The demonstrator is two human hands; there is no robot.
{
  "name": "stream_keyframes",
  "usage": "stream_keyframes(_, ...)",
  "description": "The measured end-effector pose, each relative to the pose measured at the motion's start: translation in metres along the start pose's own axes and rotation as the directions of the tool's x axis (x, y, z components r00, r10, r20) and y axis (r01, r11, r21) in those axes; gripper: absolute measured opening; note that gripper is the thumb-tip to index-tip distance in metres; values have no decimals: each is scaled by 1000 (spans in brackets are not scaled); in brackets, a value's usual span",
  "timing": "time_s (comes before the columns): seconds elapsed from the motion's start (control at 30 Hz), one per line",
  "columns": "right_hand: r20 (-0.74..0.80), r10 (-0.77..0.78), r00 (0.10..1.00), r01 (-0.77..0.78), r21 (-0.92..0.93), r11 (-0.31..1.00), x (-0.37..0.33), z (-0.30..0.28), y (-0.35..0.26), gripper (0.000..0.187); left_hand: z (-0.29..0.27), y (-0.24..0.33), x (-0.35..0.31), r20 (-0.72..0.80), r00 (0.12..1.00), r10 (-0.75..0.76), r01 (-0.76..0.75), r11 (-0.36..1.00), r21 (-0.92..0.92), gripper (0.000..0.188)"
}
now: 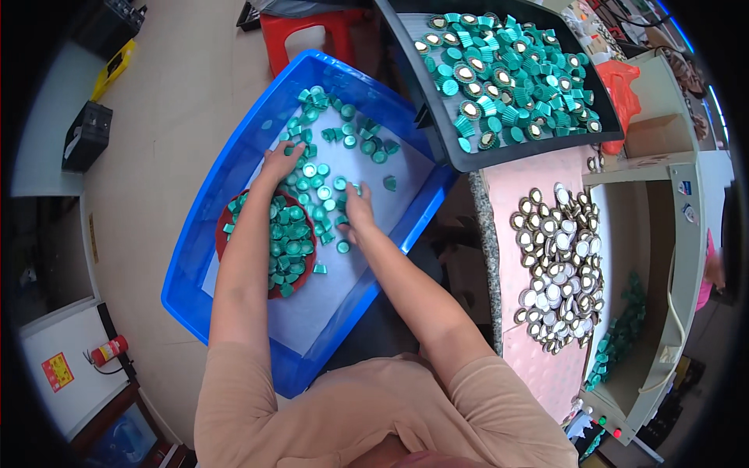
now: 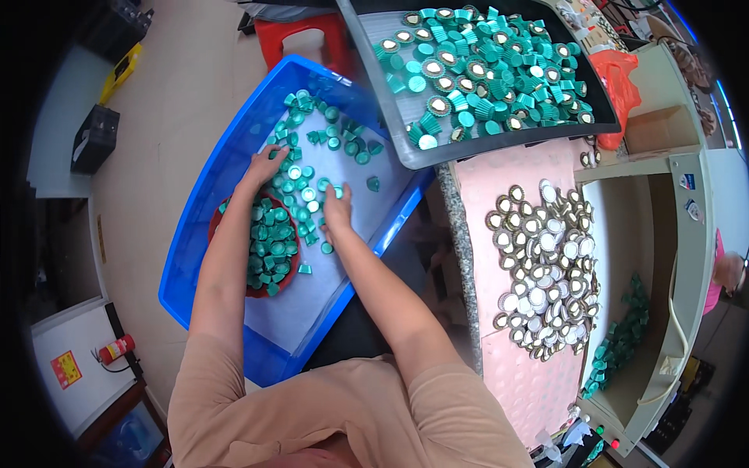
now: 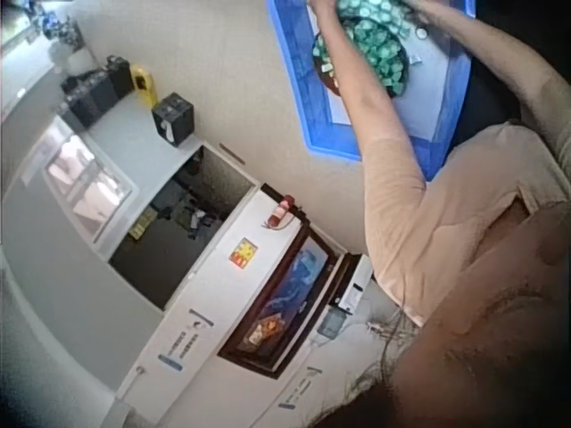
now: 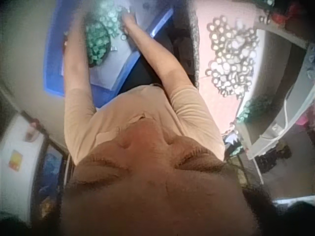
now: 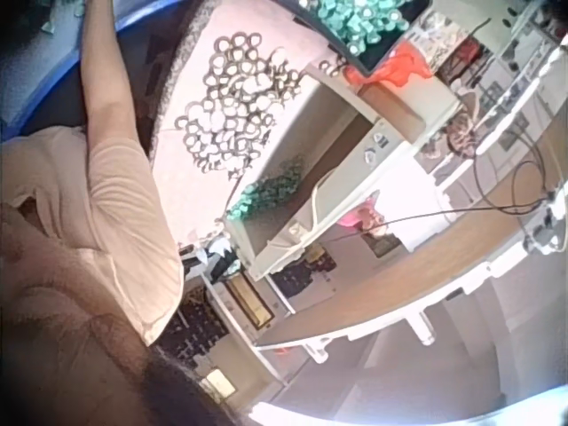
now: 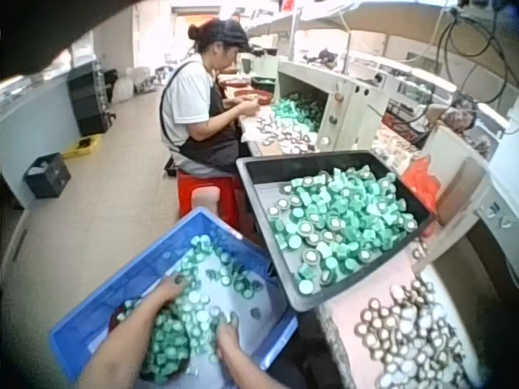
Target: The person collects green bottle caps from a blue bin into a red dish by hand and empties them under a machine hood, then holds and shakes a tray of bottle caps.
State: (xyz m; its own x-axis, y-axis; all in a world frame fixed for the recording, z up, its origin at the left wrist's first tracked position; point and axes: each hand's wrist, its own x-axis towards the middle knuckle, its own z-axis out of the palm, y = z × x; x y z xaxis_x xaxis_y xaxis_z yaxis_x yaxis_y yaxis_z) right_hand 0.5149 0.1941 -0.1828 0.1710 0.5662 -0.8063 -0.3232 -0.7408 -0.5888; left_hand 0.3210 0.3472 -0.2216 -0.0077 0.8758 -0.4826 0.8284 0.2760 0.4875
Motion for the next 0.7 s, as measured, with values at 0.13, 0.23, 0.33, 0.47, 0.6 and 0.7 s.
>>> stream_keyframes(0.13,75,-58,995,44,183,982,28,-18,-7,73,40,91,-30,343,938,-45,164,930,-328,73)
stream_keyframes(0.23,194,-106,975,52,263,963,53,-9,-1,79,66,86,-1,349,890,293,-224,948,-224,70)
stream_keyframes(0.33,156,-47,987,-8,338,941,51,9,7,78,89,53,23,238,918,316,-288,947,-145,58)
stream_keyframes(0.47,188,-36,981,-46,412,910,45,14,-2,56,75,59,10,214,913,348,-288,920,-267,49)
stream_keyframes(0.6,152,-87,985,4,475,880,26,22,-12,55,46,82,-31,367,923,114,57,904,-425,44)
stream_keyframes(0.7,276,-180,944,37,453,890,-15,62,-17,53,11,15,-33,172,960,222,-106,854,-509,52)
